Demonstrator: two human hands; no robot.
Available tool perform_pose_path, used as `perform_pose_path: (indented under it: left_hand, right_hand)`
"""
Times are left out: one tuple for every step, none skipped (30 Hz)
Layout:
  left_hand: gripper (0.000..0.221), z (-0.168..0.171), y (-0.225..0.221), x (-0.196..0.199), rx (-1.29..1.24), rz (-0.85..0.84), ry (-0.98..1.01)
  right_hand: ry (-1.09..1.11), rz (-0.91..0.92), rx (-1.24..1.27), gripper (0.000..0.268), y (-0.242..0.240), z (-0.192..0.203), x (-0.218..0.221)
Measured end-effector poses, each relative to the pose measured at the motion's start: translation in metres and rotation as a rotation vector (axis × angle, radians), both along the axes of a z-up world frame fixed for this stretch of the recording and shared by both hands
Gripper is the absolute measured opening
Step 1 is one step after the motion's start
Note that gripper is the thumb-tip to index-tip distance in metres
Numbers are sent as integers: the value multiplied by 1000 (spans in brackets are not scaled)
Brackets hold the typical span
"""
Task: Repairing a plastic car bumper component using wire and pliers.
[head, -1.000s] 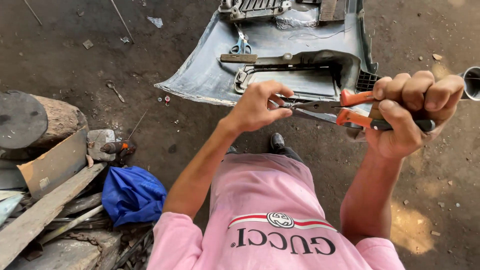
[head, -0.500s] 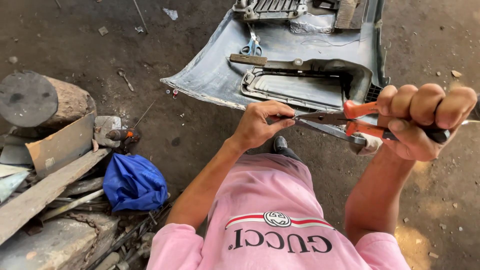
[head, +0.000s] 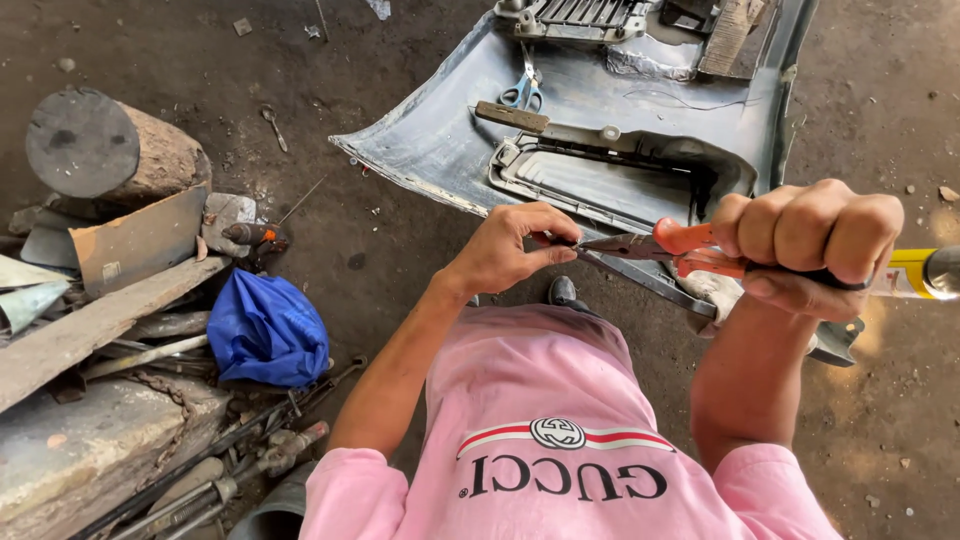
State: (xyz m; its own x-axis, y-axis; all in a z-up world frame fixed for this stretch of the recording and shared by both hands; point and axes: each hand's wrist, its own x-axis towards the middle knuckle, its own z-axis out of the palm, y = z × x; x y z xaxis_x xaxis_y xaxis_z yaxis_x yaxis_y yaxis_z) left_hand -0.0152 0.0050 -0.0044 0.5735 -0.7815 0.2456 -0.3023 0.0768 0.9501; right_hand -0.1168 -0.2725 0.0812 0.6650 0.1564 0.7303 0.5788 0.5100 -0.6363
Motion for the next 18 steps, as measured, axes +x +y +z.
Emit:
perform_pose_path:
  left_hand:
    - [20,3,0,0,1,7,1]
    - [26,7,0,1,24,-7,90]
    - [33,10,-1,1,46,-20,179]
    - [33,6,0,3,46,-18,181]
    - [27,2,0,4,32,-41,101]
    - [21,-1,1,6,18,-66,21]
    - [21,0,1,7,18,-65,24]
    - [22,-1,1,7,15,-75,42]
    - [22,-1,0,7,12,-84,61]
    - [22,0,0,8,12,-91,62]
    - [22,0,0,9,13,-89,48]
    - [22,1,0,9,14,-90,34]
    - [22,1,0,10,14,-99,33]
    - [22,2,0,10,17,-98,46]
    - [22,3,0,10,19,-97,59]
    - [22,5,1,11,20,-103,57]
    - [22,6,1,12,46,-97,48]
    - [23,8,2,12,74,-93,41]
  right_hand:
    - [1,7,1,46,-3,-4,0]
    - [6,21,33,47,-7,-9,-2]
    - [12,35,64,48,-11,-14,-3]
    - [14,37,64,48,-13,-17,-4]
    - [11,40,75,48,-15,-20,-6]
    - [9,41,87,48,-16,-23,-7]
    - [11,41,87,48,-15,-21,-6]
    - [16,44,84,50,-14,-20,-8]
    - [20,46,80,53,-13,-19,-9]
    - [20,40,80,53,-11,-14,-10]
    - [41,10,93,58,-9,-9,-11]
    - [59,-21,106,64,-6,-4,-13]
    - [58,-29,107,64,-11,-9,-20]
    - [97,-99,127,66,-17,-13,-28]
    - [135,-169,147,69,-22,-16,-35]
    - [133,-174,147,69,-23,-18,-45]
    - [188,-278,165,69,-23,-20,-55]
    - [245,-382,184,69,-22,-22,-66]
